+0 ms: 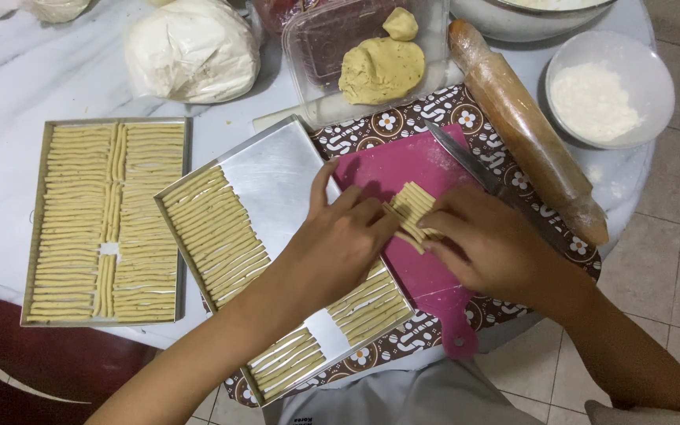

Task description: Arranging dough strips on a tray and rolling small dough balls

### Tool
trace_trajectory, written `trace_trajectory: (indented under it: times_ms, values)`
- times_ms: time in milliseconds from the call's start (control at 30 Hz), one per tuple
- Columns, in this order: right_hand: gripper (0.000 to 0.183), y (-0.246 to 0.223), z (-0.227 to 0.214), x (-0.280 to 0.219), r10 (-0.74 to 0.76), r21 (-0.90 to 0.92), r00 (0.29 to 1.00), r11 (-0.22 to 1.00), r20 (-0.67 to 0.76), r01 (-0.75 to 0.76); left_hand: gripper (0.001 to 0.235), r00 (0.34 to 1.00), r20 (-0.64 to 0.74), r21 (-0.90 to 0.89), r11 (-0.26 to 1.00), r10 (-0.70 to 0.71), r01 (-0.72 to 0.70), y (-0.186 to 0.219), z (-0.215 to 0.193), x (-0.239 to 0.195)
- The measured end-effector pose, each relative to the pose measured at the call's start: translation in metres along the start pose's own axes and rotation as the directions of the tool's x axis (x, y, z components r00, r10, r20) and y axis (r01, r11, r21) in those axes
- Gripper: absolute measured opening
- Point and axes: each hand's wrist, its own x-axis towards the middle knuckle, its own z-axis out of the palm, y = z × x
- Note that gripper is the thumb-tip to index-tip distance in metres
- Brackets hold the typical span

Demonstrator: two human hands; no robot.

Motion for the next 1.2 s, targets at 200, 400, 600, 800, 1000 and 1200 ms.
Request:
trace_trajectory:
  times_ms: [200,400,600,800,1000,1200]
  values:
    - [0.019,0.004,0.028,0.000,-0.097,-0.051,0.995,0.994,-0.005,0.097,0.008,0.995,0.065,0.085,0.994,-0.070,0.065,0.004,-0.004,-0.021]
    - [0.008,-0.005,0.031,0.012,-0.122,-0.104,0.992,0.987,0.023,0.124,0.013,0.996,0.035,0.107,0.992,-0.078,0.074,0.004,-0.006,-0.031]
    - [0.004,-0.006,0.037,0.010,-0.082,-0.168,0.995,0.982,0.055,0.090,0.005,0.993,0.017,0.048,0.992,-0.114,0.113,0.004,-0.009,-0.039]
    - [0.012,-0.015,0.029,0.044,-0.241,-0.322,0.971,0.918,0.006,0.230,0.006,0.978,-0.043,-0.051,0.978,-0.203,0.201,-0.004,-0.026,-0.061]
    - [0.026,-0.026,0.030,0.079,-0.384,-0.344,0.923,0.864,0.020,0.367,0.009,0.949,-0.073,-0.054,0.951,-0.307,0.304,-0.013,-0.036,-0.079]
    - [0.022,-0.015,0.046,0.089,-0.391,-0.361,0.919,0.850,0.054,0.383,0.007,0.949,-0.091,-0.023,0.954,-0.301,0.300,-0.019,-0.016,-0.090]
